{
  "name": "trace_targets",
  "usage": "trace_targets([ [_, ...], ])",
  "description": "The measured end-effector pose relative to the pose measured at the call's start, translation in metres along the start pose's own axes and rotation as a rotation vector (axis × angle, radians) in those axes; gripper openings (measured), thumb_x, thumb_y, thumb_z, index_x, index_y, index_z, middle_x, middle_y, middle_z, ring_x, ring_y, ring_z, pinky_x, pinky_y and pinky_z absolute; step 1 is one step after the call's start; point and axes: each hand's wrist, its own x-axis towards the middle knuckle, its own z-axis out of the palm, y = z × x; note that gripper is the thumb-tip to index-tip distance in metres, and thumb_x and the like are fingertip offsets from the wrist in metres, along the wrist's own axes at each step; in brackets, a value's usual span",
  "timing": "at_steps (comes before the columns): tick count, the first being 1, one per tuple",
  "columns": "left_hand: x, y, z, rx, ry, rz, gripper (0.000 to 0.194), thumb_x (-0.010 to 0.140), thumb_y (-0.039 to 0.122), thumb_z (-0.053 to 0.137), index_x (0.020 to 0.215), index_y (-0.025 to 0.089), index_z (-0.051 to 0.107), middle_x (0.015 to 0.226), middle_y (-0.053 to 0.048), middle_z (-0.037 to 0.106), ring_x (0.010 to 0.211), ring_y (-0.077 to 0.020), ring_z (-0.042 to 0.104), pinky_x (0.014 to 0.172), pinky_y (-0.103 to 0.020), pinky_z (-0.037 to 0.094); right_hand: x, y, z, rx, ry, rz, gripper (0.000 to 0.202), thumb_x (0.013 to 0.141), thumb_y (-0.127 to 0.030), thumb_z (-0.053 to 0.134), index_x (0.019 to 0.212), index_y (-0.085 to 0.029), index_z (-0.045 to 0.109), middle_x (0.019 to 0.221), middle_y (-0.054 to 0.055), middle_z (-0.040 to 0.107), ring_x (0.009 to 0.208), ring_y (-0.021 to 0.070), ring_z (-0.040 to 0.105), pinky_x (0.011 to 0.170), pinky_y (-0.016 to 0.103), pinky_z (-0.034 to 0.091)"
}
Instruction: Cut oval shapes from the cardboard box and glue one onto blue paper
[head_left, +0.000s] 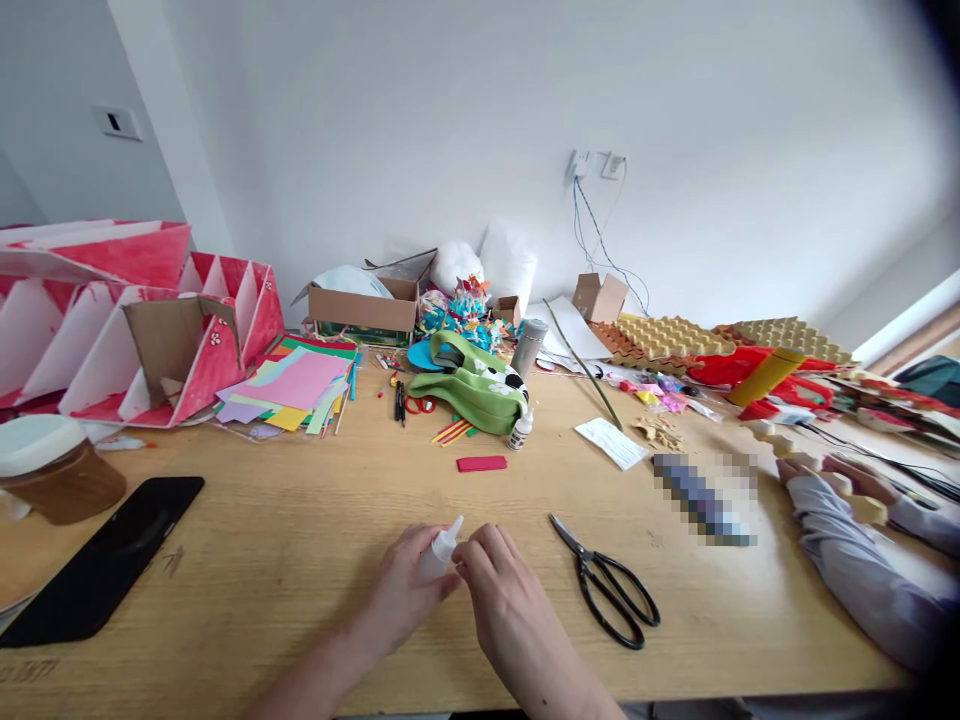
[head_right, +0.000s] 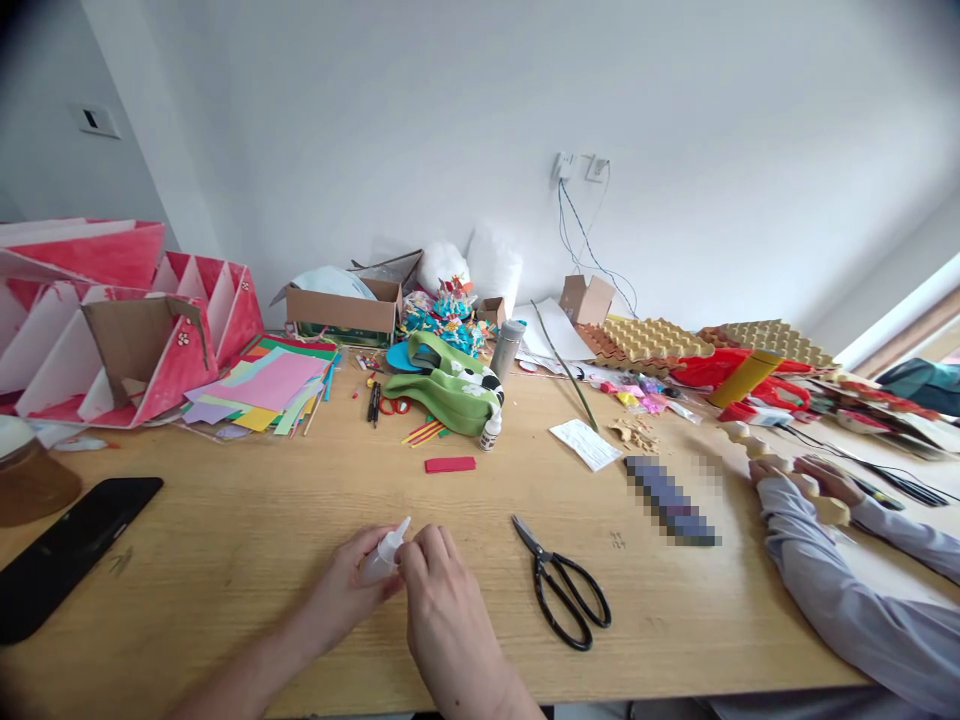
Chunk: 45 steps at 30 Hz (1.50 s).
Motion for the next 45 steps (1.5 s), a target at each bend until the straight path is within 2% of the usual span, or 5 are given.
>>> trace_targets([
  [5, 0.0, 0.004, -0.008, -0.307, -0.189, -0.079, 0.041, 0.07, 0.037, 0.074, 0.103, 0.017, 0.06, 0.083, -0.001, 0.059, 0.075, -0.0151, 0.053, 0.068, -0.025, 0.042, -0.007, 0.006, 0.022, 0.124, 0.119, 0.08, 0.027, 0.087, 0.004, 0.038, 0.093, -0.02, 0.047, 0.086, 0.004, 0.055, 0.078, 0.0188, 0.052, 0.07, 0.03, 0.045],
  [11, -0.001, 0.017, -0.019, -0.552, -0.38, -0.097, 0.04, 0.074, 0.037, 0.075, 0.108, 0.02, 0.062, 0.102, -0.005, 0.064, 0.103, -0.0208, 0.055, 0.093, -0.031, 0.038, 0.001, 0.013, 0.018, 0.281, 0.097, 0.107, 0.013, 0.094, -0.012, 0.048, 0.085, -0.021, 0.049, 0.083, 0.002, 0.055, 0.075, 0.0167, 0.054, 0.067, 0.026, 0.042],
  [25, 0.005, -0.005, -0.01, -0.203, 0.002, 0.03, 0.053, 0.071, 0.048, 0.073, 0.109, 0.021, 0.048, 0.091, -0.001, 0.056, 0.08, -0.0172, 0.054, 0.074, -0.028, 0.044, 0.001, -0.005, 0.03, 0.35, 0.224, 0.163, 0.021, 0.093, -0.013, 0.042, 0.075, -0.022, 0.044, 0.071, 0.001, 0.053, 0.064, 0.0147, 0.052, 0.058, 0.023, 0.036],
  [32, 0.003, 0.003, -0.021, -0.409, -0.254, -0.161, 0.055, 0.069, 0.038, 0.079, 0.117, 0.02, 0.058, 0.092, -0.002, 0.062, 0.09, -0.0182, 0.057, 0.085, -0.03, 0.042, 0.0, 0.02, 0.021, 0.303, 0.214, 0.194, 0.021, 0.095, -0.014, 0.042, 0.076, -0.02, 0.051, 0.073, 0.002, 0.053, 0.069, 0.0162, 0.052, 0.062, 0.025, 0.036],
  [45, 0.009, 0.004, -0.019, -0.274, -0.202, -0.015, 0.056, 0.069, 0.042, 0.079, 0.117, 0.017, 0.066, 0.106, -0.009, 0.07, 0.102, -0.0251, 0.06, 0.094, -0.036, 0.043, 0.007, 0.017, 0.023, 0.465, 0.14, 0.19, 0.021, 0.091, -0.015, 0.051, 0.071, -0.02, 0.054, 0.07, 0.0, 0.053, 0.069, 0.0152, 0.05, 0.063, 0.024, 0.036],
])
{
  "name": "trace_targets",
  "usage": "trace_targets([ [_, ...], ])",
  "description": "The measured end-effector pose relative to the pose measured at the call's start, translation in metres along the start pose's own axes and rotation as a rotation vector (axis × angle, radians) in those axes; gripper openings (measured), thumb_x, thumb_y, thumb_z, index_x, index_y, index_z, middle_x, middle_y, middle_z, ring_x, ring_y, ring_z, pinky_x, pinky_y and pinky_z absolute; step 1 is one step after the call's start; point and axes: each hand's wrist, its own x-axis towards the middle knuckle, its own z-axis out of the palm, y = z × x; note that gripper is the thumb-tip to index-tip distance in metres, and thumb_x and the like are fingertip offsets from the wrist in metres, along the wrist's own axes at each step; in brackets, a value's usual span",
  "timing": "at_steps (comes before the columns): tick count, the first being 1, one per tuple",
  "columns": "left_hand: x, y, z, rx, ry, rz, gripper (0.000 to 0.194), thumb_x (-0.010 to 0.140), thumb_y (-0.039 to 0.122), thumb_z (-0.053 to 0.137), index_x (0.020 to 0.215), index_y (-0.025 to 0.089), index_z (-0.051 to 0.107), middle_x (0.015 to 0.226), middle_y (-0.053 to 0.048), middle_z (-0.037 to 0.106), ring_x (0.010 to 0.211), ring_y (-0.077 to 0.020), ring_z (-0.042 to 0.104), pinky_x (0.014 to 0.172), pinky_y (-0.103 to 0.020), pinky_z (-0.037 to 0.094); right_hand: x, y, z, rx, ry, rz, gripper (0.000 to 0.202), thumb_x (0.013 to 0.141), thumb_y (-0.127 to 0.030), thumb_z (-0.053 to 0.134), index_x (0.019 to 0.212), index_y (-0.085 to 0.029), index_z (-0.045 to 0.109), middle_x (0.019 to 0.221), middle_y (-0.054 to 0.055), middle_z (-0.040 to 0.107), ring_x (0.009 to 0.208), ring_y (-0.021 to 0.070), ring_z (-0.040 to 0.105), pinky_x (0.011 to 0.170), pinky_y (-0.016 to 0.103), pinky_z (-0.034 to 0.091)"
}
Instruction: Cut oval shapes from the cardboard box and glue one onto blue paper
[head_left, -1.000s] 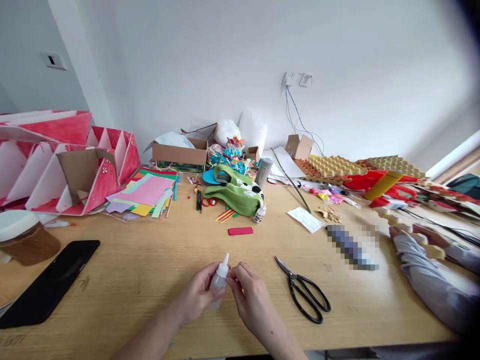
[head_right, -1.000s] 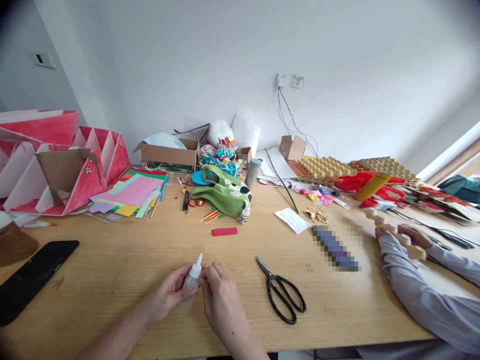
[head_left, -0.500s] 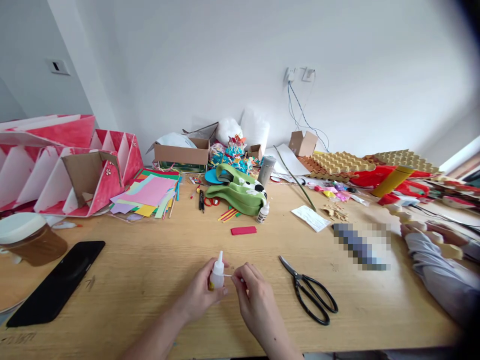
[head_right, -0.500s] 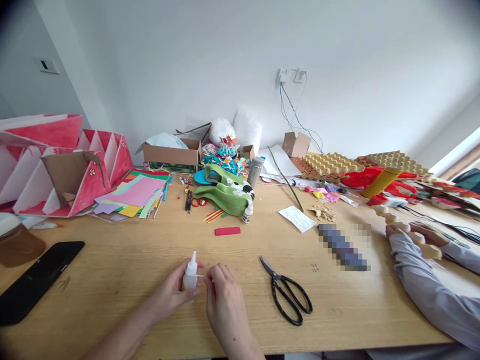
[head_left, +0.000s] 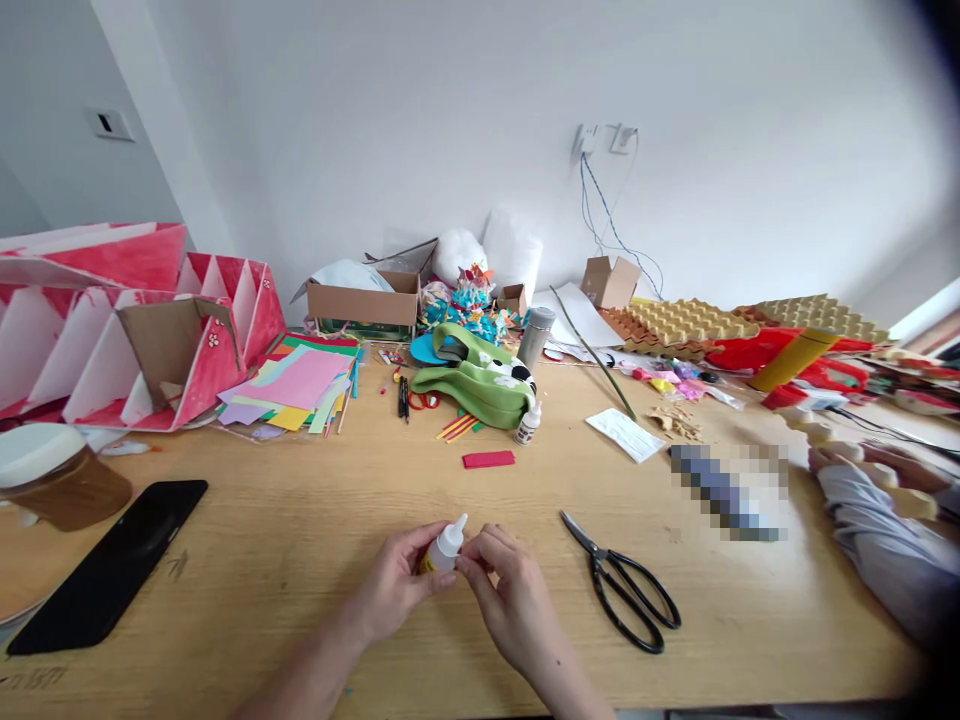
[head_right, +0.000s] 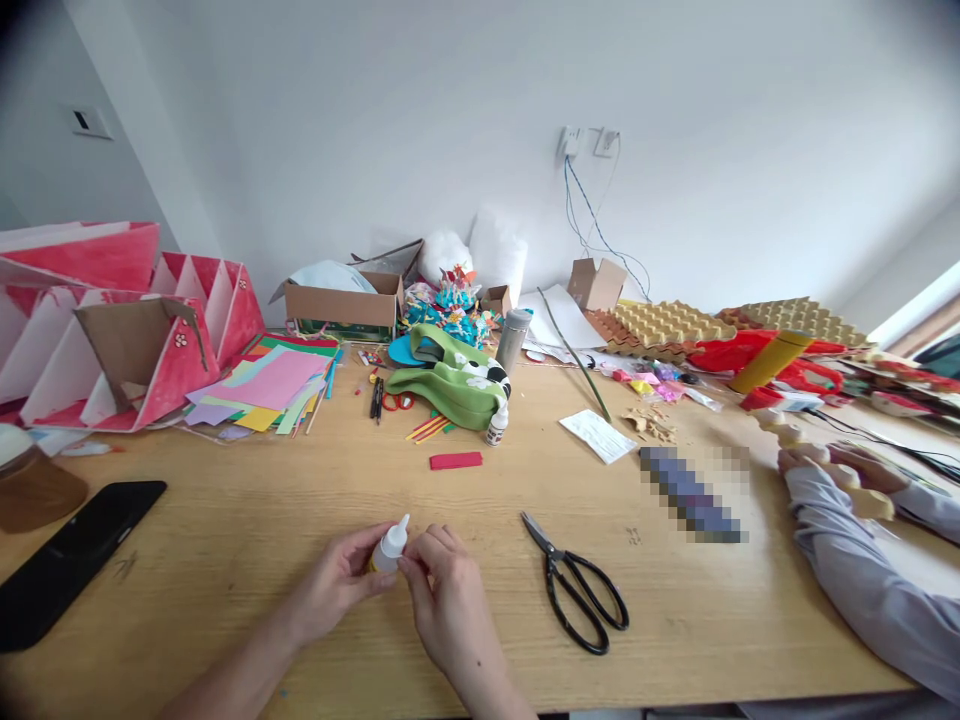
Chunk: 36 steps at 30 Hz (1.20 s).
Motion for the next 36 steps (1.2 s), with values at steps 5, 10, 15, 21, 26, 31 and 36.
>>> trace_targets([
  [5, 0.002, -0.013, 0.008, 0.144, 0.19, 0.108, 0.049, 0.072, 0.045, 0.075, 0.112, 0.017, 0.069, 0.11, -0.01, 0.07, 0.104, -0.0268, 0.061, 0.094, -0.035, 0.046, -0.002, 0.001, 0.014, -0.022, 0.123, 0.049, 0.022, 0.088, -0.014, 0.048, 0.067, -0.02, 0.049, 0.066, 0.0, 0.051, 0.065, 0.0155, 0.049, 0.059, 0.024, 0.034],
  [10, -0.001, -0.007, 0.005, 0.157, 0.139, 0.113, 0.05, 0.074, 0.045, 0.074, 0.115, 0.017, 0.068, 0.105, -0.009, 0.07, 0.103, -0.0258, 0.061, 0.093, -0.034, 0.047, -0.001, 0.002, 0.013, 0.046, 0.044, 0.115, 0.018, 0.089, -0.017, 0.049, 0.072, -0.02, 0.052, 0.07, 0.0, 0.057, 0.066, 0.0148, 0.052, 0.063, 0.024, 0.038],
  [15, -0.002, -0.006, 0.005, 0.082, 0.079, 0.049, 0.052, 0.075, 0.045, 0.073, 0.118, 0.016, 0.066, 0.104, -0.009, 0.069, 0.101, -0.0253, 0.06, 0.092, -0.034, 0.046, 0.003, -0.001, 0.006, -0.037, 0.03, 0.003, 0.025, 0.091, -0.017, 0.049, 0.066, -0.02, 0.05, 0.066, 0.0, 0.055, 0.068, 0.016, 0.05, 0.064, 0.026, 0.036],
  [21, 0.0, -0.009, 0.015, 0.139, 0.166, 0.114, 0.049, 0.077, 0.048, 0.07, 0.113, 0.016, 0.068, 0.102, -0.009, 0.069, 0.1, -0.0259, 0.059, 0.09, -0.033, 0.047, 0.004, 0.002, 0.011, -0.048, 0.121, 0.039, 0.025, 0.088, -0.015, 0.048, 0.063, -0.02, 0.047, 0.061, 0.001, 0.051, 0.065, 0.0169, 0.048, 0.062, 0.028, 0.035],
  [26, -0.001, -0.007, 0.014, 0.156, 0.165, 0.1, 0.048, 0.078, 0.047, 0.069, 0.113, 0.015, 0.068, 0.103, -0.01, 0.068, 0.099, -0.0258, 0.059, 0.089, -0.033, 0.047, 0.001, 0.001, 0.013, 0.003, 0.099, 0.038, 0.026, 0.088, -0.015, 0.048, 0.062, -0.02, 0.049, 0.061, 0.001, 0.052, 0.064, 0.0168, 0.048, 0.061, 0.028, 0.036],
  [31, -0.001, -0.01, 0.012, 0.114, 0.165, 0.079, 0.046, 0.078, 0.042, 0.071, 0.115, 0.016, 0.066, 0.106, -0.008, 0.066, 0.104, -0.0252, 0.057, 0.094, -0.034, 0.044, -0.003, -0.003, 0.01, -0.059, 0.178, -0.029, 0.026, 0.093, -0.018, 0.048, 0.067, -0.02, 0.05, 0.064, 0.001, 0.053, 0.065, 0.0171, 0.047, 0.061, 0.028, 0.034],
  [36, -0.005, -0.009, 0.008, -0.055, 0.042, 0.054, 0.055, 0.08, 0.037, 0.07, 0.13, 0.022, 0.055, 0.12, -0.007, 0.06, 0.114, -0.024, 0.052, 0.104, -0.037, 0.036, 0.0, 0.003, 0.005, -0.109, 0.123, -0.015, 0.021, 0.094, -0.018, 0.05, 0.075, -0.02, 0.058, 0.068, 0.001, 0.057, 0.069, 0.0175, 0.048, 0.066, 0.029, 0.035],
])
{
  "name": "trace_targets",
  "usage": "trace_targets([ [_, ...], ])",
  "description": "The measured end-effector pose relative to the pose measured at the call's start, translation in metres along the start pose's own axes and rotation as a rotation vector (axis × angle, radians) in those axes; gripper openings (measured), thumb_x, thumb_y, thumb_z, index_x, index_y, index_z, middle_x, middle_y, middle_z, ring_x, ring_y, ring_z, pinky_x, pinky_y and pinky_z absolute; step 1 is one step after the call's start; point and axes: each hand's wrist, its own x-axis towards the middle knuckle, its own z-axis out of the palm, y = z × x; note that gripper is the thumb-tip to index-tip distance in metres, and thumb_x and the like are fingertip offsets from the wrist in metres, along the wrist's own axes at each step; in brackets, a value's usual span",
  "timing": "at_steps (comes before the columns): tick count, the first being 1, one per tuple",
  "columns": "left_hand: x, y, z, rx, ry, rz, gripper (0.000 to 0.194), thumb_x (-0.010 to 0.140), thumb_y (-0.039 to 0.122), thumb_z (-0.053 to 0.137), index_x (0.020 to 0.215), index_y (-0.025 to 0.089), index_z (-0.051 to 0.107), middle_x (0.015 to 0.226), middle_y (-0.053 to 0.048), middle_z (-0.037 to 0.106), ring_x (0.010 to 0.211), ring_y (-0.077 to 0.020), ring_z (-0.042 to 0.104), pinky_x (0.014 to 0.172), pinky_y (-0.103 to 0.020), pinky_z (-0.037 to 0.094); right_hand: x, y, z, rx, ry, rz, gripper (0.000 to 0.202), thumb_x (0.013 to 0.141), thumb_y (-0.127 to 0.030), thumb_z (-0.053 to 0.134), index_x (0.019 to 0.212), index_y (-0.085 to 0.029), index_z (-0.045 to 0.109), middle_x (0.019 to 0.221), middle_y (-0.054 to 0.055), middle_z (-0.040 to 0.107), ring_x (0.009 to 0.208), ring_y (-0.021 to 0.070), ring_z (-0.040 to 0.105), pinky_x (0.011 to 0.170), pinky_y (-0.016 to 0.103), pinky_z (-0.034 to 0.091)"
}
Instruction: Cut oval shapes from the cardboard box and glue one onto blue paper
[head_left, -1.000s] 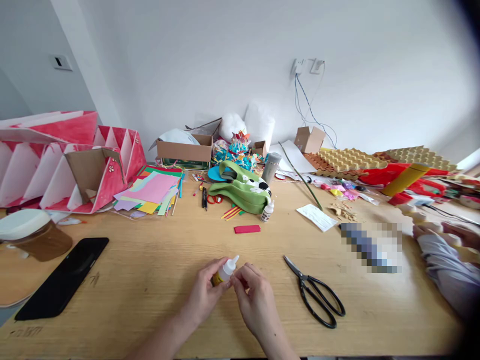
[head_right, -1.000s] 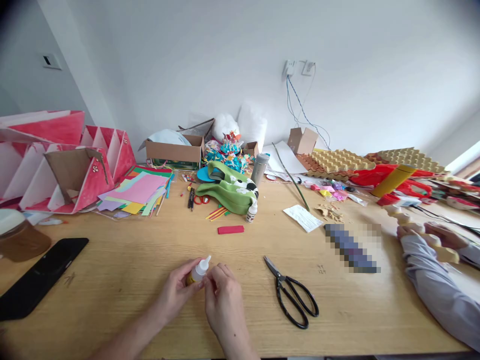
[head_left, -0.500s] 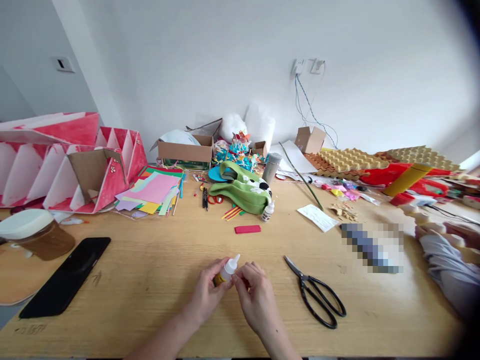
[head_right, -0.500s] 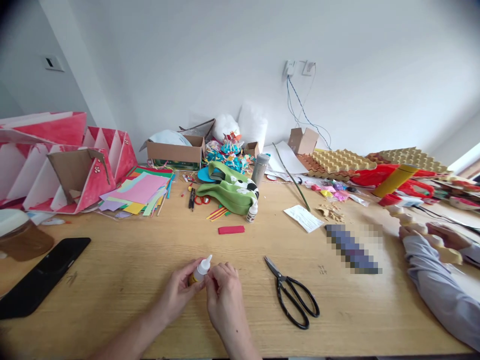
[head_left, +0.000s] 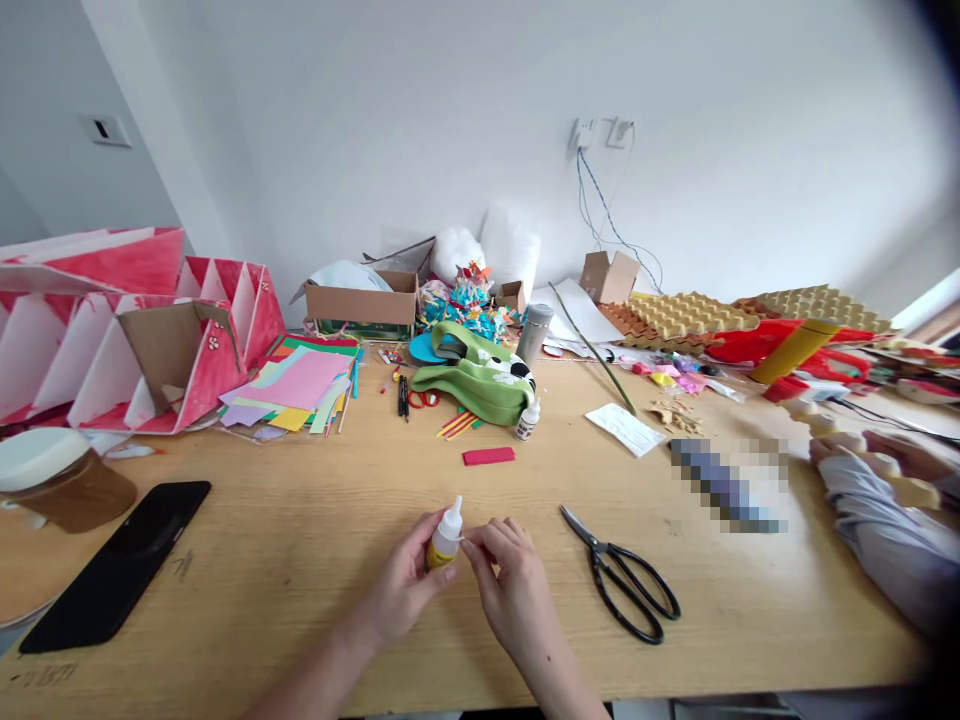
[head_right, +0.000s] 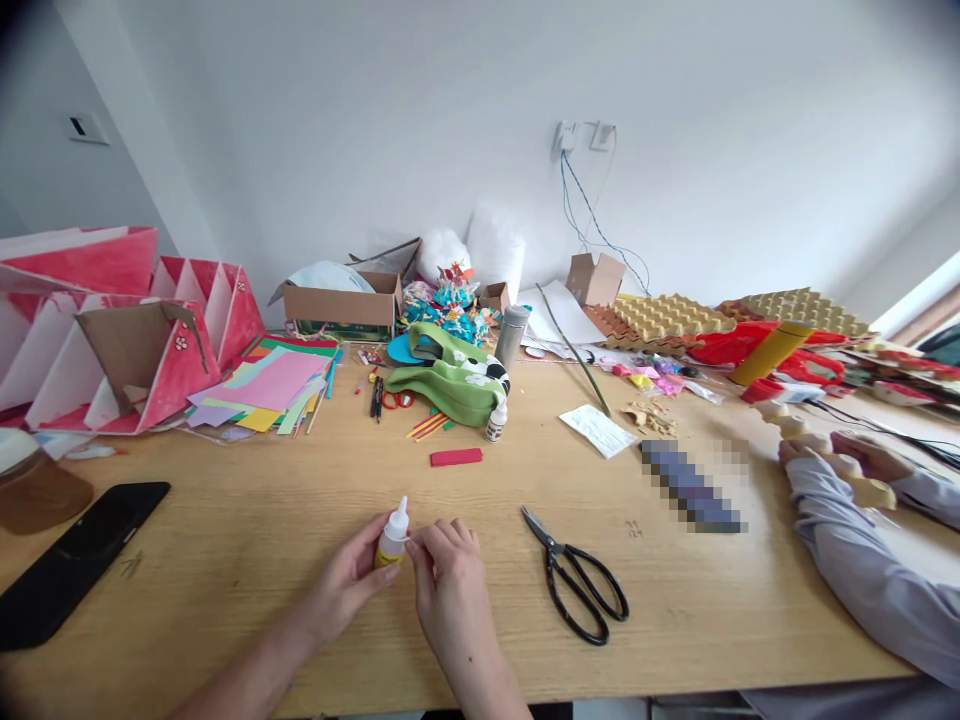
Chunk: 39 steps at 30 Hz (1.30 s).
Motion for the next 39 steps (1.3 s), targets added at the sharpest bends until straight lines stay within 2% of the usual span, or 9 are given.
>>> trace_targets([
  [3, 0.001, 0.002, -0.003, 0.026, 0.007, 0.015, 0.048, 0.08, 0.036, 0.07, 0.124, 0.021, 0.059, 0.111, -0.007, 0.06, 0.109, -0.0233, 0.053, 0.101, -0.036, 0.037, 0.002, 0.003, -0.001, -0.021, -0.03, 0.002, 0.018, 0.095, -0.017, 0.048, 0.084, -0.02, 0.062, 0.072, 0.002, 0.059, 0.072, 0.0181, 0.048, 0.068, 0.03, 0.034],
  [9, 0.008, 0.002, -0.003, 0.204, 0.222, 0.083, 0.041, 0.069, 0.039, 0.077, 0.103, 0.018, 0.065, 0.093, -0.005, 0.056, 0.089, -0.0213, 0.054, 0.079, -0.031, 0.045, -0.006, -0.011, 0.002, -0.144, -0.003, -0.124, 0.025, 0.095, -0.011, 0.04, 0.078, -0.019, 0.058, 0.067, 0.002, 0.054, 0.068, 0.0178, 0.045, 0.064, 0.031, 0.03],
  [12, 0.009, -0.002, -0.003, 0.226, 0.294, 0.097, 0.042, 0.068, 0.04, 0.076, 0.101, 0.019, 0.062, 0.096, -0.005, 0.055, 0.09, -0.0216, 0.053, 0.078, -0.031, 0.046, -0.012, -0.018, 0.007, -0.129, 0.028, -0.156, 0.024, 0.094, -0.009, 0.04, 0.081, -0.02, 0.057, 0.068, 0.002, 0.055, 0.068, 0.0177, 0.047, 0.065, 0.03, 0.031],
  [16, 0.005, -0.003, -0.002, 0.231, 0.293, 0.107, 0.042, 0.072, 0.039, 0.074, 0.105, 0.02, 0.057, 0.099, -0.004, 0.057, 0.091, -0.0203, 0.055, 0.082, -0.03, 0.045, -0.013, -0.014, 0.008, -0.068, 0.0, -0.056, 0.022, 0.094, -0.014, 0.046, 0.075, -0.021, 0.057, 0.067, 0.001, 0.059, 0.067, 0.0173, 0.051, 0.064, 0.029, 0.034],
  [22, 0.003, 0.001, -0.005, 0.265, 0.223, 0.004, 0.046, 0.077, 0.045, 0.07, 0.109, 0.021, 0.048, 0.093, -0.004, 0.062, 0.086, -0.02, 0.059, 0.08, -0.03, 0.044, -0.011, -0.001, -0.008, 0.086, -0.054, 0.09, 0.017, 0.094, -0.028, 0.048, 0.091, -0.022, 0.064, 0.075, 0.003, 0.065, 0.07, 0.0177, 0.061, 0.065, 0.028, 0.044],
  [27, 0.002, 0.008, -0.006, 0.391, 0.201, -0.032, 0.047, 0.081, 0.045, 0.062, 0.119, 0.019, 0.052, 0.092, -0.004, 0.058, 0.086, -0.0204, 0.054, 0.082, -0.032, 0.042, -0.011, 0.012, -0.024, 0.15, -0.039, 0.238, 0.024, 0.092, -0.04, 0.048, 0.088, -0.021, 0.062, 0.067, 0.004, 0.068, 0.059, 0.018, 0.065, 0.057, 0.027, 0.049],
  [30, 0.0, 0.011, -0.006, 0.401, 0.104, -0.058, 0.05, 0.084, 0.049, 0.059, 0.122, 0.018, 0.052, 0.093, -0.004, 0.056, 0.086, -0.0197, 0.052, 0.081, -0.031, 0.041, -0.004, 0.011, -0.033, 0.195, -0.026, 0.234, 0.028, 0.092, -0.044, 0.047, 0.095, -0.02, 0.062, 0.068, 0.004, 0.07, 0.061, 0.0188, 0.068, 0.06, 0.027, 0.051],
  [35, -0.004, 0.013, -0.005, 0.239, -0.055, -0.14, 0.058, 0.083, 0.057, 0.057, 0.125, 0.019, 0.047, 0.08, 0.001, 0.048, 0.069, -0.0134, 0.045, 0.064, -0.025, 0.039, 0.013, 0.002, -0.046, 0.23, -0.102, 0.165, 0.026, 0.092, -0.041, 0.053, 0.093, -0.021, 0.068, 0.076, 0.005, 0.072, 0.073, 0.0185, 0.068, 0.069, 0.027, 0.051],
  [39, -0.006, 0.018, -0.004, 0.172, -0.102, -0.174, 0.058, 0.085, 0.063, 0.05, 0.121, 0.017, 0.052, 0.076, 0.0, 0.05, 0.069, -0.014, 0.049, 0.067, -0.027, 0.041, 0.024, 0.006, -0.047, 0.307, -0.12, 0.108, 0.031, 0.091, -0.042, 0.053, 0.098, -0.019, 0.073, 0.071, 0.003, 0.061, 0.065, 0.0156, 0.06, 0.062, 0.027, 0.049],
])
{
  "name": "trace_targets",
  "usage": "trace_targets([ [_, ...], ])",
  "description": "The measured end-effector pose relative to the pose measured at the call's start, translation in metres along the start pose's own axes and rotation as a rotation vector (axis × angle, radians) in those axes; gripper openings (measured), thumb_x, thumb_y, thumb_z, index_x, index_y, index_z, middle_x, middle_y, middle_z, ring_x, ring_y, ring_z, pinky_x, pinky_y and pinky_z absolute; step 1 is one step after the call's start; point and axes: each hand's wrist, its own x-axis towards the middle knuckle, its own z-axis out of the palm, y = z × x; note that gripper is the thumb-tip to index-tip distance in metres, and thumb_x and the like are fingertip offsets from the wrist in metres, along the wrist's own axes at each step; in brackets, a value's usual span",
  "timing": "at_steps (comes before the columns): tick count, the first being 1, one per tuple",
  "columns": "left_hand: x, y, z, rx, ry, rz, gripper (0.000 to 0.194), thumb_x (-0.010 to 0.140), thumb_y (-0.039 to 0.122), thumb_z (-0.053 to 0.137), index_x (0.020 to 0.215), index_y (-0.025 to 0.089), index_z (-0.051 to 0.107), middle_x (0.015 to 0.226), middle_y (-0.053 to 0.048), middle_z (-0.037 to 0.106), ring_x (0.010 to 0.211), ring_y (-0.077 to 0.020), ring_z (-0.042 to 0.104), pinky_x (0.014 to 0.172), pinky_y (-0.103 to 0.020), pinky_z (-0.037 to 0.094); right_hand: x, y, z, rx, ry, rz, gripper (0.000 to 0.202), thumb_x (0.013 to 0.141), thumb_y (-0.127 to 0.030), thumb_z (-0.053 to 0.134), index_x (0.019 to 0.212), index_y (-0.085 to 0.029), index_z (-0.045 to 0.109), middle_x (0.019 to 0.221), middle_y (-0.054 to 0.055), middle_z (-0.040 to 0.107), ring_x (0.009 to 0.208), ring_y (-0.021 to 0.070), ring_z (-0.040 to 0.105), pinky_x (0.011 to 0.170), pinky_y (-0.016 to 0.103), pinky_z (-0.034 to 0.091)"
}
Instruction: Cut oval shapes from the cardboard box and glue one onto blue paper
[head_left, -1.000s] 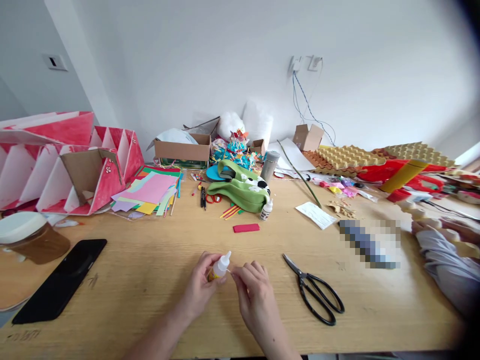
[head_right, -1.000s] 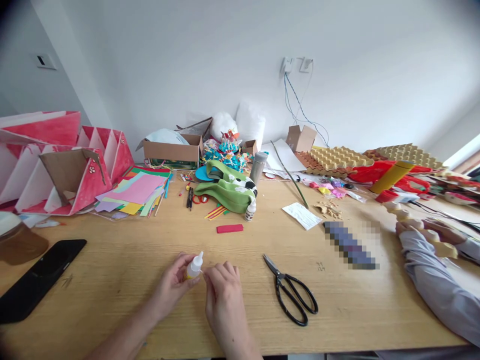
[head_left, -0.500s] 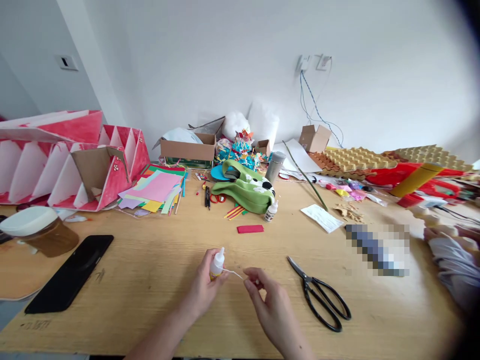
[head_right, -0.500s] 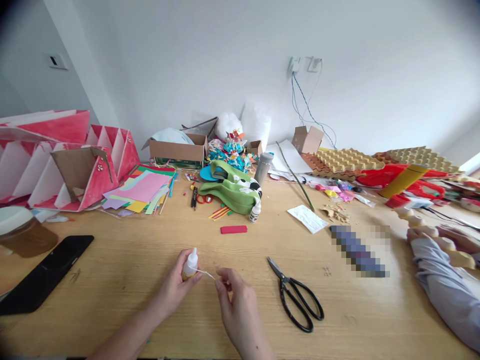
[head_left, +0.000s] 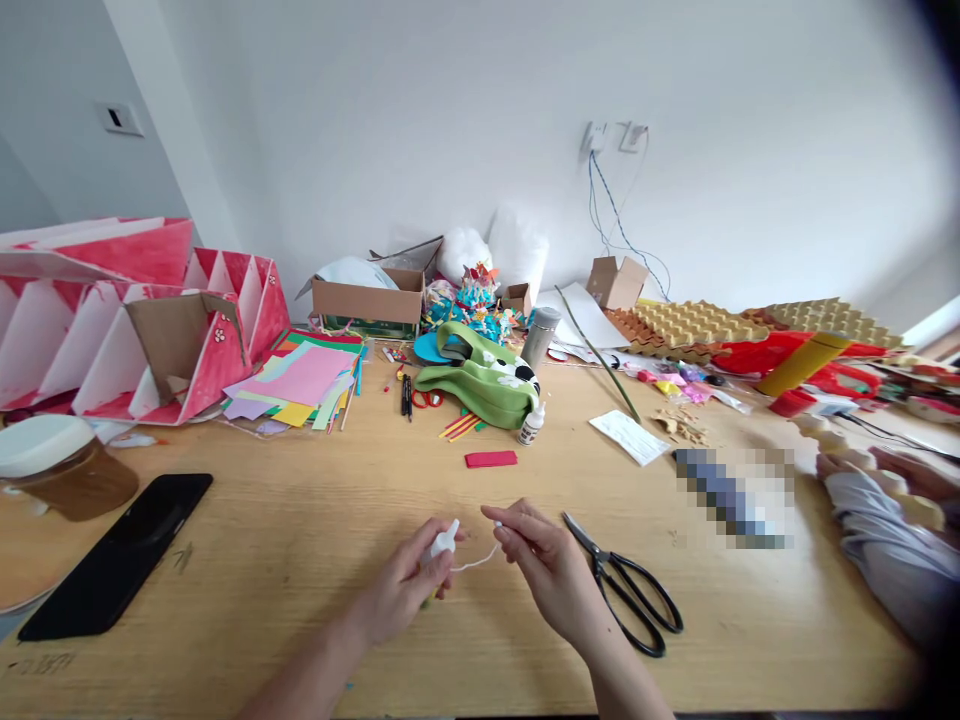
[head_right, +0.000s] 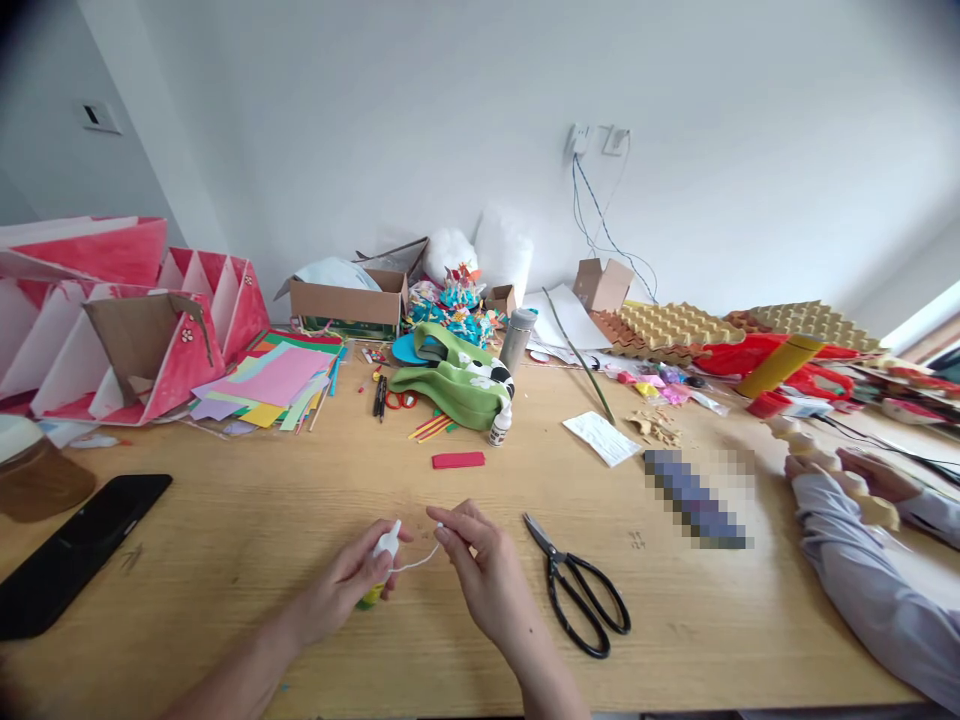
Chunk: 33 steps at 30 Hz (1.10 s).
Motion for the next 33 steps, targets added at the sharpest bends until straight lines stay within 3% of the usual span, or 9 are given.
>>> trace_targets([
  [3, 0.0, 0.004, 0.0, -0.022, -0.003, -0.019, 0.055, 0.086, 0.064, 0.048, 0.114, 0.018, 0.057, 0.077, -0.001, 0.052, 0.071, -0.0146, 0.05, 0.069, -0.029, 0.042, 0.004, 0.005, 0.002, 0.137, -0.006, 0.028, 0.033, 0.09, -0.045, 0.054, 0.096, -0.018, 0.074, 0.067, 0.0, 0.052, 0.058, 0.0125, 0.054, 0.057, 0.026, 0.047],
  [12, 0.001, 0.011, 0.001, 0.036, -0.096, 0.041, 0.043, 0.089, 0.059, 0.047, 0.092, 0.017, 0.055, 0.074, 0.001, 0.048, 0.07, -0.0131, 0.047, 0.068, -0.026, 0.04, 0.009, 0.007, 0.011, 0.49, -0.114, 0.086, 0.024, 0.089, -0.04, 0.062, 0.101, -0.023, 0.074, 0.075, 0.001, 0.06, 0.069, 0.0135, 0.057, 0.069, 0.029, 0.047],
  [19, 0.001, 0.004, 0.001, -0.019, -0.078, 0.013, 0.045, 0.087, 0.059, 0.051, 0.1, 0.016, 0.055, 0.077, 0.0, 0.049, 0.072, -0.0136, 0.049, 0.069, -0.028, 0.041, 0.014, -0.002, 0.014, 0.392, -0.196, -0.009, 0.021, 0.09, -0.035, 0.061, 0.101, -0.025, 0.075, 0.078, 0.002, 0.055, 0.075, 0.014, 0.055, 0.069, 0.028, 0.044],
  [24, 0.003, -0.002, 0.002, -0.037, -0.106, 0.02, 0.045, 0.086, 0.059, 0.052, 0.097, 0.015, 0.055, 0.076, 0.0, 0.048, 0.07, -0.0132, 0.049, 0.068, -0.028, 0.042, 0.019, -0.012, 0.011, 0.305, -0.265, 0.124, 0.022, 0.088, -0.039, 0.06, 0.092, -0.018, 0.064, 0.075, 0.002, 0.06, 0.071, 0.0154, 0.057, 0.066, 0.028, 0.044],
  [33, 0.002, 0.001, -0.001, 0.002, -0.094, 0.025, 0.039, 0.089, 0.055, 0.048, 0.091, 0.017, 0.055, 0.072, 0.002, 0.048, 0.069, -0.0125, 0.048, 0.067, -0.025, 0.04, 0.029, -0.029, -0.002, 0.001, -0.35, 0.055, 0.009, 0.089, -0.02, 0.055, 0.083, -0.018, 0.061, 0.077, 0.001, 0.064, 0.071, 0.0133, 0.056, 0.065, 0.024, 0.04],
])
